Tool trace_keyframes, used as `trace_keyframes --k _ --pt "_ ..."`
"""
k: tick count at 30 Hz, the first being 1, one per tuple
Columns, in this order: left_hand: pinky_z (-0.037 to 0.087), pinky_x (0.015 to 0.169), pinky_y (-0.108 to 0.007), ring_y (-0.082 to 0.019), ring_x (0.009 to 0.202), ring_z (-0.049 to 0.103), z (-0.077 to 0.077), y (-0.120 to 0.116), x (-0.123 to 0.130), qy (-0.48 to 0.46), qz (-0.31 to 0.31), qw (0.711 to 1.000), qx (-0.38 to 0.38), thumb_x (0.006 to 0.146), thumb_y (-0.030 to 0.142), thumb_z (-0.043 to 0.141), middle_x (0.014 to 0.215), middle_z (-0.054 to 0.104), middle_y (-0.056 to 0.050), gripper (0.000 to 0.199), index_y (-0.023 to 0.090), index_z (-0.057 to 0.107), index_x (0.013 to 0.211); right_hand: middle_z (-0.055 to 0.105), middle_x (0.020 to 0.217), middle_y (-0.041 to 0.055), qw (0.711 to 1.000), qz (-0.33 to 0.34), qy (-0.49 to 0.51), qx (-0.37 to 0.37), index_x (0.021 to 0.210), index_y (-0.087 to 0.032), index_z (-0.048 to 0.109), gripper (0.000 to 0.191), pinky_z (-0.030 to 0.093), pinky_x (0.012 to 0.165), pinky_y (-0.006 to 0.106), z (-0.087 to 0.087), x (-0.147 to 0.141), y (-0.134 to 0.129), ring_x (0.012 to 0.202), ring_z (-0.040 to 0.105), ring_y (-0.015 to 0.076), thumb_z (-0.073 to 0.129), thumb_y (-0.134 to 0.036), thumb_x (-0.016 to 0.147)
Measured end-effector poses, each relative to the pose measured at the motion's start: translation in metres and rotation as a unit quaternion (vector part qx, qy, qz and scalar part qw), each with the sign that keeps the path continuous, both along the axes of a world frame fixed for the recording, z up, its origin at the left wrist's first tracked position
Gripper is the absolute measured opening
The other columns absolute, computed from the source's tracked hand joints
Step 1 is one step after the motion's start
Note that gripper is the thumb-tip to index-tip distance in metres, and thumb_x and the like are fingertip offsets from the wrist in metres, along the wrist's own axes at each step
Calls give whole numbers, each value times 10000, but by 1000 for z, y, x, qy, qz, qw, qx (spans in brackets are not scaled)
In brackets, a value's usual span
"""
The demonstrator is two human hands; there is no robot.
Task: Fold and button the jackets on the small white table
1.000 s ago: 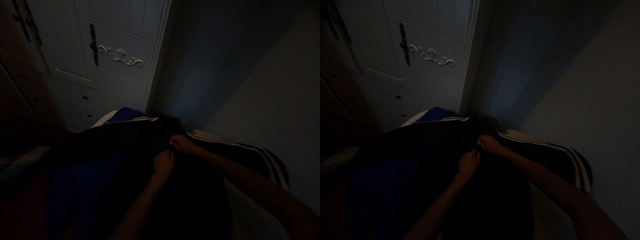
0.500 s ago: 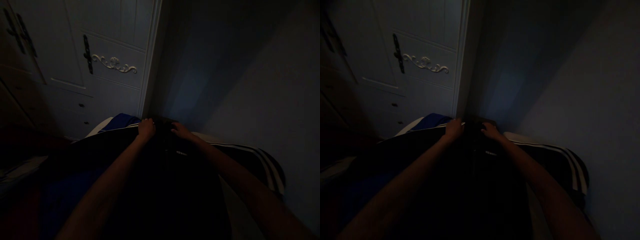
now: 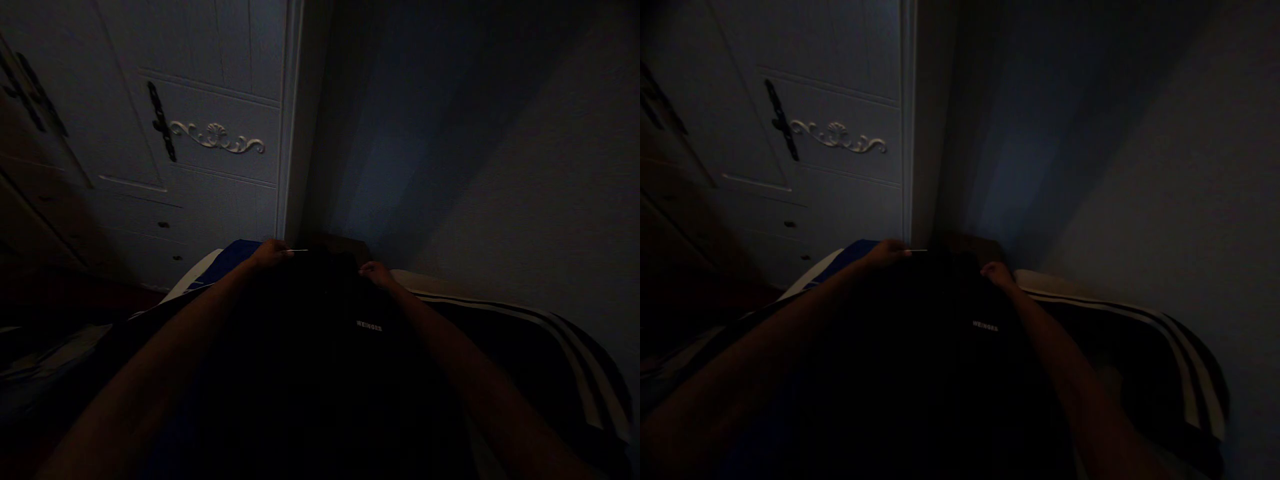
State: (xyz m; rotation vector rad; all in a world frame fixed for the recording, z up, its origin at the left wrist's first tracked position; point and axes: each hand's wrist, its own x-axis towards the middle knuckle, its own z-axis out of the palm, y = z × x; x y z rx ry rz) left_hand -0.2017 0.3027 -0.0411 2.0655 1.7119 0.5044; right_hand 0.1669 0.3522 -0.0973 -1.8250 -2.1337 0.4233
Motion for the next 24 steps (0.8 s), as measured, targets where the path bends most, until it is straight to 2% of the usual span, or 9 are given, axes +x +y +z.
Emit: trace_keyframes --k 3,6,10,13,15,17,19,21,24 --pt "499 649 -252 -177 768 657 -4 -3 -8 -29 15 999 2 939 426 357 841 711 -38 430 144 676 1003 729 976 93 999 -39 -18 21 919 -140 716 224 504 799 270 -2 7 2 917 674 201 506 -140 838" --pt "502 644 -252 -188 765 668 -11 -3 -7 -10 35 999 3 947 401 335 839 716 -53 435 142 684 921 711 956 127 996 -64 -34 44 958 -119 697 255 504 793 313 -6 -1 -4 893 663 235 480 -111 825" --pt "499 805 -342 -268 945 665 -4 -3 11 48 70 995 47 959 389 338 974 708 -144 428 131 678 934 612 1171 187 991 -58 -43 114 1159 -85 609 395 454 936 367 -7 -29 -24 1096 577 269 438 -57 804" --pt "453 925 -428 -316 1108 595 7 -11 37 108 52 984 133 961 450 355 1134 657 -187 443 133 637 1088 549 1253 166 982 30 -42 182 1215 -117 576 476 388 1039 389 -1 -47 -45 1211 482 266 464 -32 760" --pt "422 975 -429 -296 1163 562 8 -17 58 165 -43 965 201 962 428 384 1191 639 -155 399 163 618 1147 572 1207 143 963 150 -29 222 1200 -134 586 486 400 1034 398 2 -55 -60 1170 497 251 471 -20 742" --pt "404 1001 -407 -261 1189 551 0 -23 79 214 -161 938 220 965 358 398 1229 634 -120 343 190 617 1168 588 1196 125 935 268 -19 231 1209 -145 592 503 423 1013 398 2 -60 -72 1131 518 231 470 -12 740" --pt "384 1024 -394 -243 1254 515 -17 -26 94 236 -228 925 190 958 308 417 1309 604 -106 323 201 612 1192 598 1210 108 921 333 -29 200 1220 -162 604 501 430 1005 388 -2 -61 -81 1122 531 213 474 -18 759" --pt "358 1052 -410 -255 1326 458 -36 -28 102 246 -236 926 160 954 316 433 1394 547 -121 344 191 595 1231 614 1188 108 920 349 -62 166 1208 -158 629 453 435 988 386 -7 -58 -87 1094 548 210 483 -44 794" --pt "295 1106 -445 -282 1374 407 -59 -30 103 242 -214 936 143 966 368 414 1449 491 -156 424 161 549 1310 608 1163 133 927 325 -110 151 1241 -135 630 431 445 947 381 -13 -46 -92 1047 553 221 511 -95 829"
